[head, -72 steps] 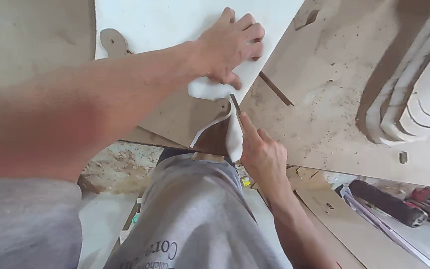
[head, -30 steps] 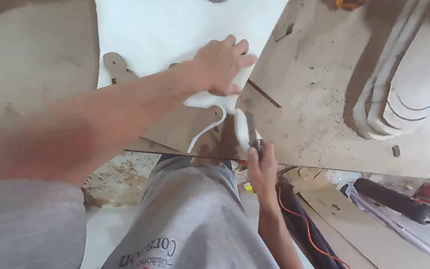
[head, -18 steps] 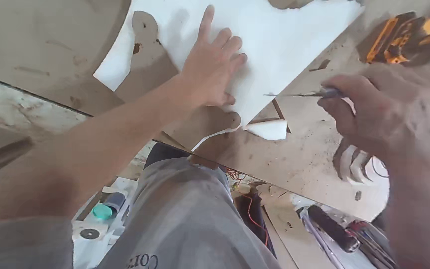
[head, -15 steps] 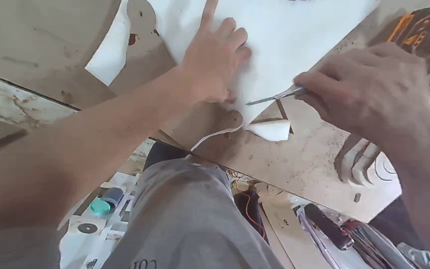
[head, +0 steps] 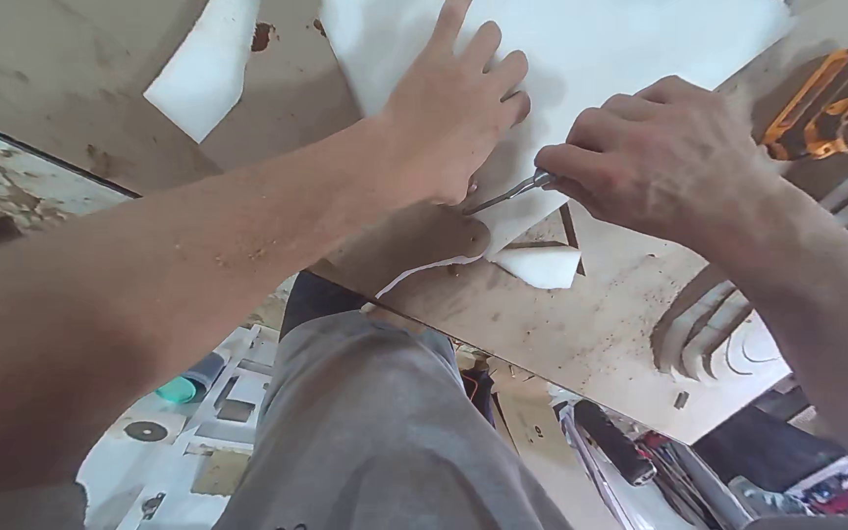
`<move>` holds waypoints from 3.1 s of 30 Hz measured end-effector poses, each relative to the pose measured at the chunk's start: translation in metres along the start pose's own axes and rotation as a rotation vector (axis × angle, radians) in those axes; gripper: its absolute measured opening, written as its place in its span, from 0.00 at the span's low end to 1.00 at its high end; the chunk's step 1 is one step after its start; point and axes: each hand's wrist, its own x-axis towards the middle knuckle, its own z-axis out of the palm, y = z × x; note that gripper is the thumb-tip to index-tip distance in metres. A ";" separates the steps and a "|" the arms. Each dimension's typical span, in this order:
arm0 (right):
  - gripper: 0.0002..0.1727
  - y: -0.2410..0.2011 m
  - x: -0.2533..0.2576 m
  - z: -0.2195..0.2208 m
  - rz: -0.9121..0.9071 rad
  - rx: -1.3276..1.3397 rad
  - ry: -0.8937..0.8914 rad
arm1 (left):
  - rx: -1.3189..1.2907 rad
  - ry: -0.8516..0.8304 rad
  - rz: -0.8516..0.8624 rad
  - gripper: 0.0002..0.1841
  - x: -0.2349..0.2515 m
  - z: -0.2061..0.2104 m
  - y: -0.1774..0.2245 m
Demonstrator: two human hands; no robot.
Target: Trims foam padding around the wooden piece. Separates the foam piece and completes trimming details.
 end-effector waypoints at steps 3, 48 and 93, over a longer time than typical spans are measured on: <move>0.17 0.001 0.007 -0.002 0.009 -0.026 -0.042 | -0.011 -0.008 -0.003 0.45 0.001 -0.002 0.001; 0.28 -0.111 -0.014 0.023 0.348 0.245 0.173 | -0.137 0.413 -0.493 0.50 -0.136 0.071 0.038; 0.36 -0.090 0.023 0.051 0.831 0.564 0.308 | -0.123 0.598 -0.166 0.24 -0.114 0.106 0.097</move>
